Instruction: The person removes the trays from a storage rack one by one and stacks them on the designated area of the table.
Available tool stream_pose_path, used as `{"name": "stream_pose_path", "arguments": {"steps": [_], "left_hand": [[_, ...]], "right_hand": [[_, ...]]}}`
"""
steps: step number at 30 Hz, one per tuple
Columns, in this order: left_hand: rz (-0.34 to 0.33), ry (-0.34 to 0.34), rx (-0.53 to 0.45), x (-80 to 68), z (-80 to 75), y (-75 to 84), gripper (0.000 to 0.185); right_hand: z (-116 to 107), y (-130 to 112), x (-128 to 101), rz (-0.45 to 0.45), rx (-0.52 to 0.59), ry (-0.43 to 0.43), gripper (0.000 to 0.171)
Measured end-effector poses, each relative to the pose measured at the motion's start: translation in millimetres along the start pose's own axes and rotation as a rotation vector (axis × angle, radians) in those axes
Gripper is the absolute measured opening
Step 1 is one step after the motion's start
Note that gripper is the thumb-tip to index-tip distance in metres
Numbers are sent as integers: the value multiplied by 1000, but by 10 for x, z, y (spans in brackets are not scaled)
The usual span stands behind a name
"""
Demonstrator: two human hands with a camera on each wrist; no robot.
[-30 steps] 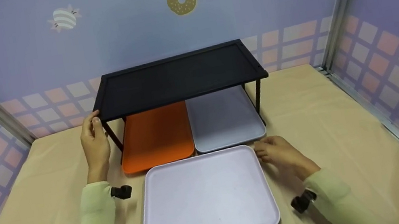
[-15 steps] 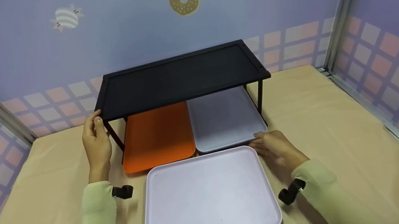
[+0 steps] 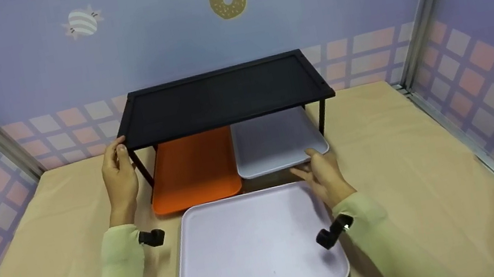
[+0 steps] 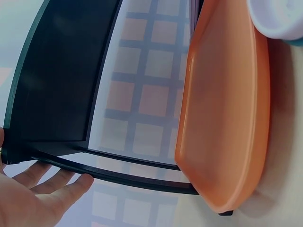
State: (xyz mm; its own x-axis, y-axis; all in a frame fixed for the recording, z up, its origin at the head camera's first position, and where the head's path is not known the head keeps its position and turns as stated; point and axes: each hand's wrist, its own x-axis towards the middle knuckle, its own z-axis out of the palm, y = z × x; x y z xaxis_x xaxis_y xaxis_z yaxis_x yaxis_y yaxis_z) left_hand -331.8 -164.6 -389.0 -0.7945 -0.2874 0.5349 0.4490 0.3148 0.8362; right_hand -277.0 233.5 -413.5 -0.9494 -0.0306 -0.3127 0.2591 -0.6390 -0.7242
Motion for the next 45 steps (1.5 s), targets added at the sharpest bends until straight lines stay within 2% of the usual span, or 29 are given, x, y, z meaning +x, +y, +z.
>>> {"name": "stream_pose_path", "arguments": {"steps": [5, 13, 19, 30, 33, 39, 45], "left_hand": [[17, -6, 14, 8, -15, 3, 36], [21, -49, 17, 28, -52, 27, 37], [15, -47, 15, -4, -41, 2, 37], [35, -34, 21, -3, -31, -11, 36], [27, -32, 17, -15, -30, -8, 36], [31, -27, 15, -10, -25, -4, 37], [39, -21, 21, -2, -23, -15, 36]], "right_hand": [[75, 21, 107, -91, 71, -36, 65], [51, 36, 171, -214, 40, -74, 64], [-14, 36, 136, -246, 53, -79, 58], [-169, -4, -32, -260, 66, -130, 63], [-199, -17, -87, -261, 47, -140, 63], [-255, -56, -199, -300, -57, -152, 57], [-340, -87, -320, -315, -47, -187, 53]]}}
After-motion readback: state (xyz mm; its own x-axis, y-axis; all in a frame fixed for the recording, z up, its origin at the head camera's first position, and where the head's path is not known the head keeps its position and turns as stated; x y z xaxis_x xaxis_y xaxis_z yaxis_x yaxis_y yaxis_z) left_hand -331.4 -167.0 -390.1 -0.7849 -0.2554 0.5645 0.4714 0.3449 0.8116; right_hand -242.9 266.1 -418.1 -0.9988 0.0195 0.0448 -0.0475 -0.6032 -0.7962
